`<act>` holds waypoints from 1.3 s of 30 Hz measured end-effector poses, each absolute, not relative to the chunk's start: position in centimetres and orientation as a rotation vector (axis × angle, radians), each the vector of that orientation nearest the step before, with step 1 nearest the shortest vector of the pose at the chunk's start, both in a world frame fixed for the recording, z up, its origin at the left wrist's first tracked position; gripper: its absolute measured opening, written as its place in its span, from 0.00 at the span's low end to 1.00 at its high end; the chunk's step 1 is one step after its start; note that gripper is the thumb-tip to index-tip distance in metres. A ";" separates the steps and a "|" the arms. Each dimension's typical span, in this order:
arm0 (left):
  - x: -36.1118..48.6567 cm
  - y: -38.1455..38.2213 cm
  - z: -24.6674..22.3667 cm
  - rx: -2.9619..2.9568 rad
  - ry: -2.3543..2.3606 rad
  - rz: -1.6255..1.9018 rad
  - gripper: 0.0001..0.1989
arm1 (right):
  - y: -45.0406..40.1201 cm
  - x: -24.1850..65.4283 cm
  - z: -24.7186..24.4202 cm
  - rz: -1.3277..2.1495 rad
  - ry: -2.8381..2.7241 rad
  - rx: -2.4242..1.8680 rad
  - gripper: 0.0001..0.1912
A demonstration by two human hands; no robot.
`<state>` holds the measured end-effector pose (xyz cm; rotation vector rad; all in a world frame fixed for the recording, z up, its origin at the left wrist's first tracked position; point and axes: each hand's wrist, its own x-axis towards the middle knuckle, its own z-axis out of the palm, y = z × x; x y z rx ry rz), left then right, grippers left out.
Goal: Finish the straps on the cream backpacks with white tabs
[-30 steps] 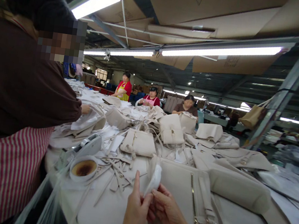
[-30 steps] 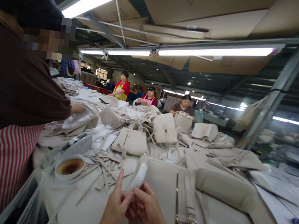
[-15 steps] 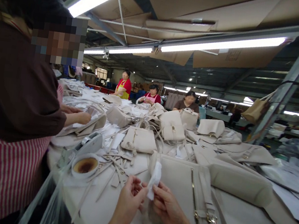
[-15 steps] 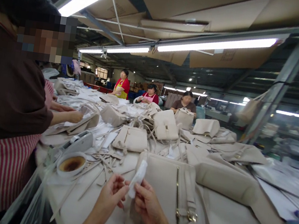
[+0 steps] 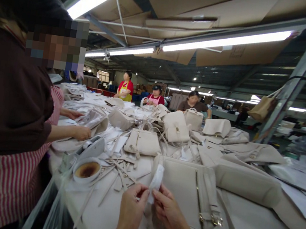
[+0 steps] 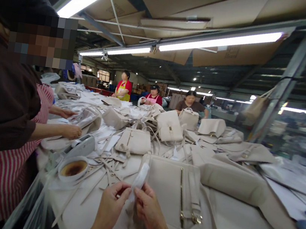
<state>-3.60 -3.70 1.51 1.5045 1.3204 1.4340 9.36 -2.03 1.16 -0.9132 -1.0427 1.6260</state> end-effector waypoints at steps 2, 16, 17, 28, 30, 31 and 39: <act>-3.2 -4.2 0.5 1.702 1.372 1.498 0.12 | -1.9 9.2 0.9 1.607 -1.026 -0.916 0.23; -4.5 -2.6 1.5 1.322 1.211 1.353 0.21 | -3.0 9.3 2.7 1.509 -0.926 -1.087 0.19; -4.1 -1.7 2.2 1.314 1.170 1.300 0.23 | -3.3 9.3 3.2 1.497 -0.920 -1.121 0.20; -0.5 -0.3 7.4 1.883 1.296 1.403 0.16 | -6.7 15.2 6.6 0.769 -1.488 -1.518 0.14; 1.6 -0.6 7.4 1.770 1.009 1.258 0.14 | -7.1 18.8 7.2 0.345 -1.392 -1.720 0.14; 3.0 -0.7 7.3 1.673 0.896 1.158 0.13 | -7.1 20.4 7.4 0.200 -1.323 -1.847 0.14; 11.6 0.3 5.1 1.085 0.749 0.766 0.09 | -6.9 22.6 6.2 0.134 -1.172 -2.108 0.08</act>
